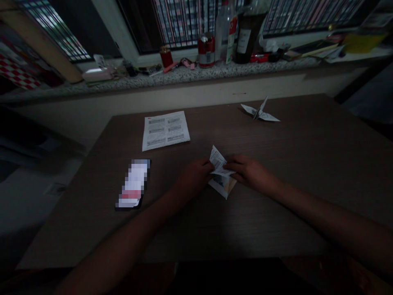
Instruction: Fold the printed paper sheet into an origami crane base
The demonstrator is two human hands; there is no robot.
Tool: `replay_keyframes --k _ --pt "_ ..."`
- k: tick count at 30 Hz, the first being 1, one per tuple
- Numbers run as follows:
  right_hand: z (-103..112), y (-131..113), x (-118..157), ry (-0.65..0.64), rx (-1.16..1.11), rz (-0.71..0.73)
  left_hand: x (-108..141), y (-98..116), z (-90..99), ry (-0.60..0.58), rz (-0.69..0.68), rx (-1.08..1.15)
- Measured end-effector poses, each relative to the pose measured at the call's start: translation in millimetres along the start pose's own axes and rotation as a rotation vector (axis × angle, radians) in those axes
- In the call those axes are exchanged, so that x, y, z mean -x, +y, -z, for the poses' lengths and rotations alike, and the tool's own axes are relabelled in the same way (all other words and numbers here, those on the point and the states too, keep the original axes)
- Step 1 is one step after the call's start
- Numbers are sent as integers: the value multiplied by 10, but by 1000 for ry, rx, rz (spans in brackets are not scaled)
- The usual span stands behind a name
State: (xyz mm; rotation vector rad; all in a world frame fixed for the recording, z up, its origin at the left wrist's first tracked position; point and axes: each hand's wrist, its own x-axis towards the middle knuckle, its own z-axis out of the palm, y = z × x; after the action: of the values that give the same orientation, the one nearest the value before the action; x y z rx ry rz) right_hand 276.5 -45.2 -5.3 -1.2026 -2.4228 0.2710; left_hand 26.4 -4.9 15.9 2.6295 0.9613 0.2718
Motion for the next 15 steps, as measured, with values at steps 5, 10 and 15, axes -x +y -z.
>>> replay_keyframes --k 5,10,15 --pt "-1 -10 -3 -14 49 -7 -5 22 15 -21 -22 -85" --pt "-4 -6 -46 -14 45 -33 -29 17 30 -32 -19 -111" --pt "13 -1 -75 -7 9 -38 -78 37 60 -31 4 -111"
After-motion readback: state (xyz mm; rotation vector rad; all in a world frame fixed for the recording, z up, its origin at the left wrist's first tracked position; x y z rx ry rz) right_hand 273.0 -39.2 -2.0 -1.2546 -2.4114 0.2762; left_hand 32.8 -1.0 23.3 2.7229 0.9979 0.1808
